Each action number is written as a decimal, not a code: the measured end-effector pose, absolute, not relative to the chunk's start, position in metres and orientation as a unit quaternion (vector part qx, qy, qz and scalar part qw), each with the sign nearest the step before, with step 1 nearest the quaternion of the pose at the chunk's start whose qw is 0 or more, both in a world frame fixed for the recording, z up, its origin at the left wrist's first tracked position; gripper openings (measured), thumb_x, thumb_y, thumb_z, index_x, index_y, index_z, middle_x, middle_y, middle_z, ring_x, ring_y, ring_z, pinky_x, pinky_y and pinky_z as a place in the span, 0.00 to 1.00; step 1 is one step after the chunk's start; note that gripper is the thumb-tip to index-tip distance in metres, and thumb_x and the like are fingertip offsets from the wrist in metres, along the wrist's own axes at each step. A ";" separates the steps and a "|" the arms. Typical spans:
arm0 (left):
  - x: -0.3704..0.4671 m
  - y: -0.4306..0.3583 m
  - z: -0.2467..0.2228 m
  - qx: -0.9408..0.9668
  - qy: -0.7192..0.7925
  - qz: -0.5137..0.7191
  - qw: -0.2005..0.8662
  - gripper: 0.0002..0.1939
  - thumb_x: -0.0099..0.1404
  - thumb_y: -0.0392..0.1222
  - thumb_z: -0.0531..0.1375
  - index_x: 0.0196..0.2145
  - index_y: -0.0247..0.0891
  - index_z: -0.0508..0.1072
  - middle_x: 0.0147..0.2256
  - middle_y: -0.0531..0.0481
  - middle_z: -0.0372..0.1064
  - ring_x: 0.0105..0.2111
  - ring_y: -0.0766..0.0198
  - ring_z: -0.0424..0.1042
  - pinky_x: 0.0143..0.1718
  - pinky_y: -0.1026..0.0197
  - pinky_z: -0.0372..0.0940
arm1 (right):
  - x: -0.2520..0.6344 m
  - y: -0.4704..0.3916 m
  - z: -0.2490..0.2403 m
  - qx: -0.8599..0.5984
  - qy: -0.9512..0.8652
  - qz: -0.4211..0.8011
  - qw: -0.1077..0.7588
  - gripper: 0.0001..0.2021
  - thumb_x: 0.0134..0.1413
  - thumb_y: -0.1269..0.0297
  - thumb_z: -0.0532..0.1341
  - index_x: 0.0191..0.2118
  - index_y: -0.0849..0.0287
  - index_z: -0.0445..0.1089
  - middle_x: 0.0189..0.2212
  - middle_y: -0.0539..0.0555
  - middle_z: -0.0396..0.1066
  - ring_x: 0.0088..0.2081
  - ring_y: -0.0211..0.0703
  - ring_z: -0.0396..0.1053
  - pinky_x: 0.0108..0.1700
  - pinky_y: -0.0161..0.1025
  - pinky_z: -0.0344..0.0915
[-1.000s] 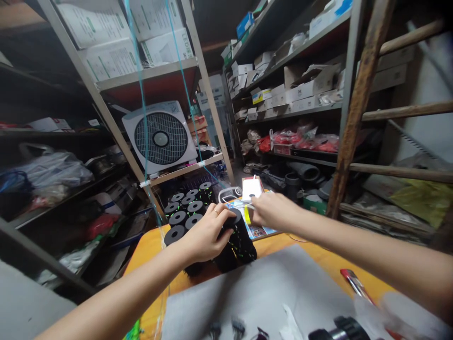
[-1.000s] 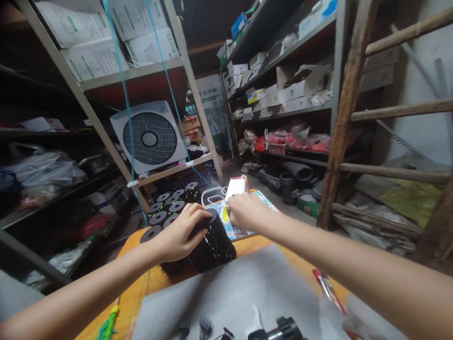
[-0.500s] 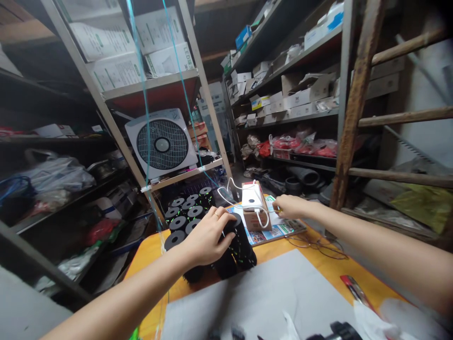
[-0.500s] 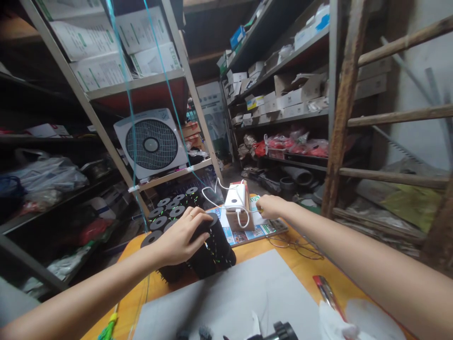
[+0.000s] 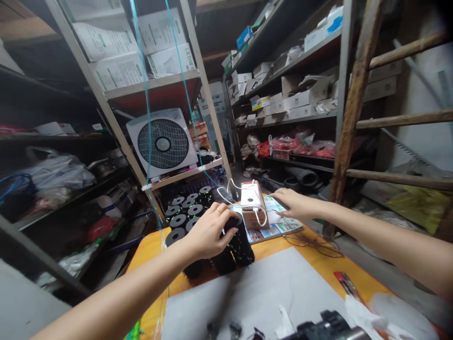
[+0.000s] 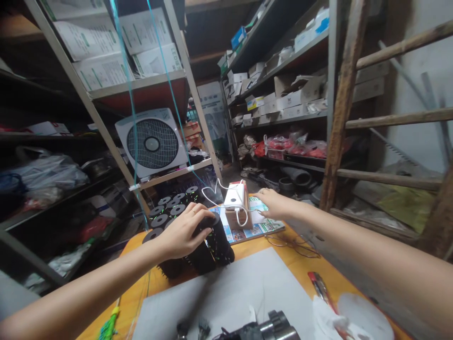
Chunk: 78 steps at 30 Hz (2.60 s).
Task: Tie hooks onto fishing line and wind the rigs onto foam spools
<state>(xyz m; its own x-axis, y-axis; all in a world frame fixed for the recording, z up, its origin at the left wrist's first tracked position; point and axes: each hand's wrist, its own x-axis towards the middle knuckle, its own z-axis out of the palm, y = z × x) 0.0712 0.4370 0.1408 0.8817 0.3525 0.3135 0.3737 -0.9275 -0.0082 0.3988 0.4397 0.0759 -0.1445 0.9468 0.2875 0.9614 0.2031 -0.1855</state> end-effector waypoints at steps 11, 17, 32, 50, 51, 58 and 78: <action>0.059 0.432 0.143 -0.973 -0.184 -0.140 0.025 0.18 0.64 0.35 0.57 0.53 0.38 0.63 0.52 0.40 0.64 0.50 0.53 0.64 0.54 0.47 0.63 | 0.289 0.381 0.028 -0.528 -0.797 0.136 0.260 0.24 0.52 0.60 0.65 0.55 0.61 0.67 0.45 0.61 0.75 0.42 0.50 0.73 0.43 0.45 0.70; 0.057 0.436 0.135 -0.970 -0.194 -0.147 0.026 0.18 0.63 0.29 0.54 0.50 0.38 0.65 0.50 0.42 0.65 0.49 0.53 0.63 0.52 0.48 0.64 | 0.271 0.411 -0.005 -0.519 -0.789 0.181 0.276 0.14 0.61 0.57 0.62 0.47 0.62 0.70 0.42 0.54 0.72 0.41 0.43 0.72 0.44 0.46 0.71; 0.035 0.423 0.146 -0.893 -0.326 -0.296 -0.092 0.08 0.68 0.34 0.50 0.45 0.40 0.62 0.46 0.44 0.65 0.48 0.57 0.65 0.53 0.49 0.61 | 0.262 0.428 0.006 -0.431 -0.759 0.295 0.388 0.31 0.54 0.59 0.68 0.61 0.58 0.59 0.56 0.60 0.66 0.54 0.53 0.67 0.55 0.57 0.65; 0.012 0.394 0.080 -0.675 -0.514 -0.121 -0.515 0.25 0.55 0.31 0.59 0.51 0.35 0.63 0.44 0.44 0.70 0.44 0.59 0.70 0.42 0.57 0.66 | 0.269 0.436 0.007 -0.423 -0.723 0.362 0.410 0.36 0.41 0.61 0.71 0.58 0.60 0.62 0.49 0.59 0.73 0.49 0.54 0.72 0.51 0.50 0.70; 0.015 0.395 0.079 -0.671 -0.513 -0.123 -0.521 0.24 0.54 0.31 0.59 0.50 0.35 0.64 0.44 0.44 0.69 0.45 0.58 0.69 0.42 0.57 0.66 | 0.269 0.436 0.007 -0.423 -0.723 0.361 0.411 0.39 0.39 0.61 0.72 0.59 0.60 0.61 0.50 0.60 0.73 0.50 0.56 0.71 0.52 0.50 0.69; 0.022 0.402 0.073 -0.656 -0.525 -0.142 -0.524 0.22 0.54 0.30 0.60 0.47 0.33 0.66 0.44 0.42 0.67 0.43 0.57 0.68 0.41 0.55 0.66 | 0.266 0.437 -0.006 -0.426 -0.722 0.343 0.425 0.40 0.38 0.62 0.71 0.59 0.60 0.58 0.51 0.58 0.72 0.52 0.57 0.70 0.55 0.52 0.66; 0.025 0.402 0.066 -0.644 -0.532 -0.141 -0.531 0.26 0.51 0.31 0.62 0.49 0.34 0.65 0.43 0.44 0.67 0.39 0.58 0.67 0.37 0.58 0.66 | 0.273 0.439 -0.005 -0.420 -0.721 0.382 0.398 0.35 0.37 0.60 0.73 0.54 0.60 0.64 0.48 0.58 0.75 0.50 0.59 0.71 0.54 0.53 0.68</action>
<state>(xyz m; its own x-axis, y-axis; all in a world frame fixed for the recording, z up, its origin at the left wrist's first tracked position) 0.0255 0.4025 0.0665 0.3931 0.8357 -0.3836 0.5354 0.1311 0.8343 0.2728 0.4386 -0.0053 -0.3305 0.9093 0.2528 0.3017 0.3556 -0.8846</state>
